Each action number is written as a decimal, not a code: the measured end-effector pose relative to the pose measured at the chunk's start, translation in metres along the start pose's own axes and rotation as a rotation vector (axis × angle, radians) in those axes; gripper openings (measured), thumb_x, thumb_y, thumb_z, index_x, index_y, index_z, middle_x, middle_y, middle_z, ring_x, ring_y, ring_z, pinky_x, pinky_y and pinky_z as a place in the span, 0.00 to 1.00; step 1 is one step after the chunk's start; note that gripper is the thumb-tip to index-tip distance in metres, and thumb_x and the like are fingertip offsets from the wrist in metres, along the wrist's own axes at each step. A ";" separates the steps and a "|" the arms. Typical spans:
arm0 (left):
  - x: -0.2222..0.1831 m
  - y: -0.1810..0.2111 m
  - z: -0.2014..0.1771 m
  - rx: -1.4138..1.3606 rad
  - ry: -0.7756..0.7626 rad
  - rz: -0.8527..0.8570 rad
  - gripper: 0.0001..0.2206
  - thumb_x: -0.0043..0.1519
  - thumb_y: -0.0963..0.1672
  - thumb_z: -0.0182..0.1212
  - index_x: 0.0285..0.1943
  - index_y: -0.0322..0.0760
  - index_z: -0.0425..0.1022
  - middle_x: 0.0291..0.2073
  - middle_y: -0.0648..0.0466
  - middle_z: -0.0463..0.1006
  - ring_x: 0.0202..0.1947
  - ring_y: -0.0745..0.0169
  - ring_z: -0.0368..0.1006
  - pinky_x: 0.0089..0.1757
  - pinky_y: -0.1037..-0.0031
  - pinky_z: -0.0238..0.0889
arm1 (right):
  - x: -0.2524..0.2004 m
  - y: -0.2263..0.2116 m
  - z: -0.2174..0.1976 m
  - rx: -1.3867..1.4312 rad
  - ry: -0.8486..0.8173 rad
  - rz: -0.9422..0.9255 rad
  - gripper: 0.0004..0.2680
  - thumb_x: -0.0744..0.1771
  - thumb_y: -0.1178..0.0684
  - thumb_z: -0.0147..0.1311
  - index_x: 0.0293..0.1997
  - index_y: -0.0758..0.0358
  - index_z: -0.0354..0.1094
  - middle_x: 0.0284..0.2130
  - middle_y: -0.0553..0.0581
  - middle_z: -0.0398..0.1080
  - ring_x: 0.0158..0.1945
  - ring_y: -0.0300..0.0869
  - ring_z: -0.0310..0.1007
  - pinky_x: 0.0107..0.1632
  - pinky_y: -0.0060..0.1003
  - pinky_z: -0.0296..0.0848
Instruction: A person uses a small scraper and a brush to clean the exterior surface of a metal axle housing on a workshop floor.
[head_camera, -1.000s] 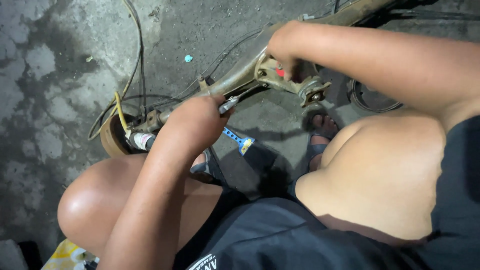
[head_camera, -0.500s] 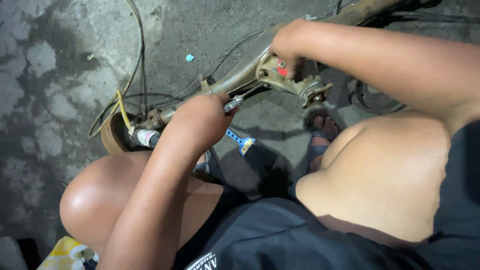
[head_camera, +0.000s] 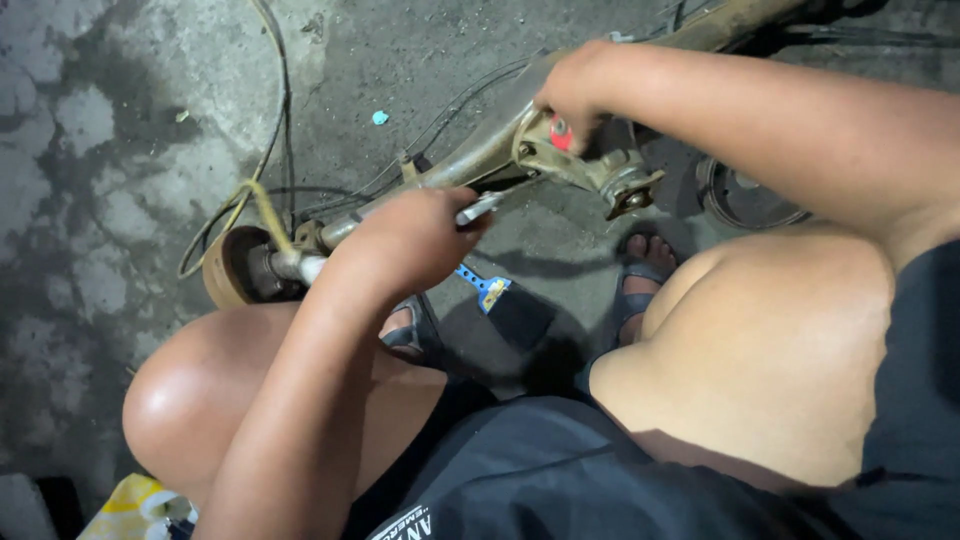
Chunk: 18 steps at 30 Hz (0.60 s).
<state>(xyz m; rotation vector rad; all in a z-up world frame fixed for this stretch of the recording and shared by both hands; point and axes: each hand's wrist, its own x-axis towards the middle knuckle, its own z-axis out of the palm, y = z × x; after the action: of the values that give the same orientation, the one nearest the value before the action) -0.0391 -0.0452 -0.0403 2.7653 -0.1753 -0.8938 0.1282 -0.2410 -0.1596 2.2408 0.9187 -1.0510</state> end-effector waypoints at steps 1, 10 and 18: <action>-0.004 0.006 -0.006 -0.054 -0.059 -0.016 0.15 0.67 0.54 0.52 0.46 0.45 0.76 0.37 0.43 0.82 0.39 0.34 0.75 0.39 0.51 0.63 | 0.011 0.005 0.009 -0.070 0.158 0.012 0.30 0.61 0.30 0.65 0.67 0.44 0.59 0.50 0.51 0.75 0.50 0.50 0.77 0.40 0.45 0.76; 0.001 0.005 0.002 -0.033 0.016 0.005 0.12 0.65 0.51 0.53 0.46 0.44 0.76 0.36 0.43 0.82 0.39 0.32 0.75 0.38 0.48 0.64 | 0.020 0.050 0.034 0.412 0.282 -0.020 0.28 0.59 0.28 0.67 0.58 0.53 0.68 0.50 0.61 0.74 0.49 0.57 0.74 0.43 0.51 0.70; -0.013 0.007 0.001 0.006 0.007 0.000 0.11 0.65 0.49 0.57 0.48 0.42 0.74 0.36 0.45 0.82 0.40 0.35 0.76 0.36 0.49 0.68 | 0.034 0.110 0.116 0.818 0.699 0.049 0.23 0.63 0.34 0.68 0.52 0.62 0.69 0.46 0.61 0.72 0.46 0.52 0.69 0.43 0.46 0.61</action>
<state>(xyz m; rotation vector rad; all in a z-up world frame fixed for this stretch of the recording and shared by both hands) -0.0505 -0.0493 -0.0319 2.7735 -0.1766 -0.8844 0.1720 -0.3776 -0.2382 3.4236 0.7388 -0.6677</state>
